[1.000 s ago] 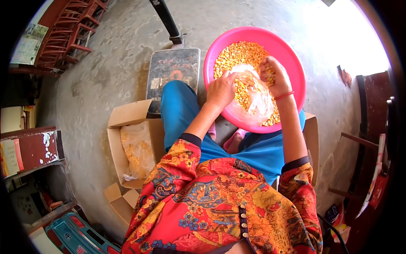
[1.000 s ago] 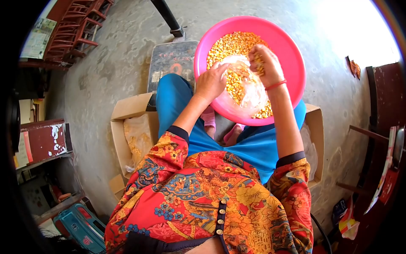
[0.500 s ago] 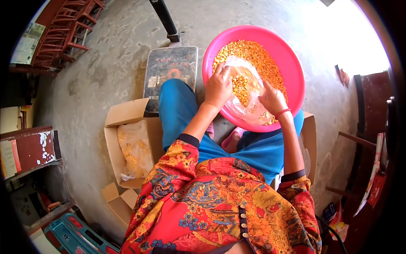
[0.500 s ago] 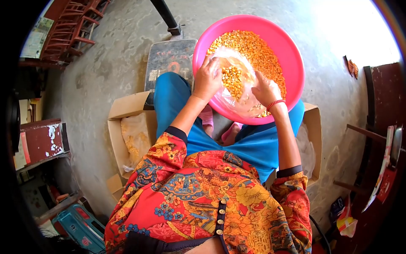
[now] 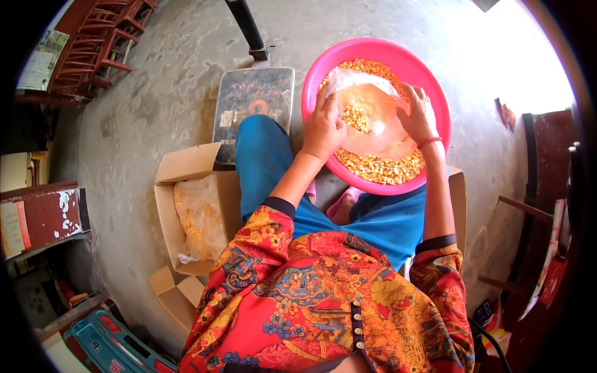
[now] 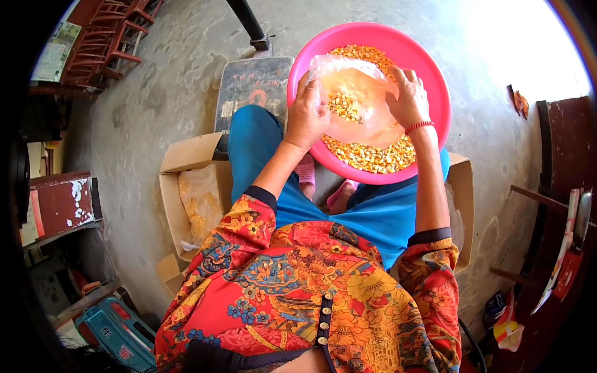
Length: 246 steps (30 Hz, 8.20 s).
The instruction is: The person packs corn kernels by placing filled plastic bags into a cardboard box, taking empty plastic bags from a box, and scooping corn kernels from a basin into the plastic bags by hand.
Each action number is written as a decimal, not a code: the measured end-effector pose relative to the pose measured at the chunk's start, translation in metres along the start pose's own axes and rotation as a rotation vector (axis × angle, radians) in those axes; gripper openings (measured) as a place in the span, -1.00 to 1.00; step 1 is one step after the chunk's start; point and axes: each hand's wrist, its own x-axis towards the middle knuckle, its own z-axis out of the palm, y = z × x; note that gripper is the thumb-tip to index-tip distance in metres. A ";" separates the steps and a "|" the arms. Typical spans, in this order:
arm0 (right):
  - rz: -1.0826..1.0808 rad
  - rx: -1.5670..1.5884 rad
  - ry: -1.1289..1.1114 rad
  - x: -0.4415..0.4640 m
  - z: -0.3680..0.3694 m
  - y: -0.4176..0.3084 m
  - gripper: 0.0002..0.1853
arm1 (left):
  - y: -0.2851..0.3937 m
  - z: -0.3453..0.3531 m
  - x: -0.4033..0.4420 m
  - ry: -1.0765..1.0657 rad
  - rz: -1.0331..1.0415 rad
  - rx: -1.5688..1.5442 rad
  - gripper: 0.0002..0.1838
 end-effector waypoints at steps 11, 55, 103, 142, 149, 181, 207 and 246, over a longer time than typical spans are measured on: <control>-0.360 0.094 -0.762 -0.057 0.021 -0.011 -0.72 | 0.000 0.004 0.001 -0.116 -0.048 0.113 -0.50; 1.093 1.210 -0.160 -0.019 0.029 0.090 -0.82 | -0.005 0.009 -0.003 -0.292 -0.060 0.310 -0.58; 0.554 0.604 -0.083 -0.032 0.074 0.101 -0.75 | -0.007 0.009 -0.005 -0.302 -0.045 0.317 -0.55; 0.117 0.094 -0.144 -0.014 -0.004 0.000 -0.89 | -0.012 0.014 -0.006 -0.269 -0.032 0.293 -0.51; 0.089 0.078 -0.153 -0.013 -0.013 0.004 -0.88 | -0.009 0.010 -0.005 -0.284 -0.047 0.286 -0.53; 0.973 1.548 -0.128 -0.016 0.036 0.101 -0.81 | -0.009 0.010 -0.005 -0.287 -0.056 0.279 -0.49; 0.328 0.979 -0.203 0.004 -0.009 0.004 -0.70 | -0.010 0.011 -0.005 -0.296 -0.044 0.312 -0.54; 0.478 1.684 -0.353 0.012 -0.011 -0.021 -0.82 | -0.011 0.010 -0.005 -0.296 -0.024 0.329 -0.51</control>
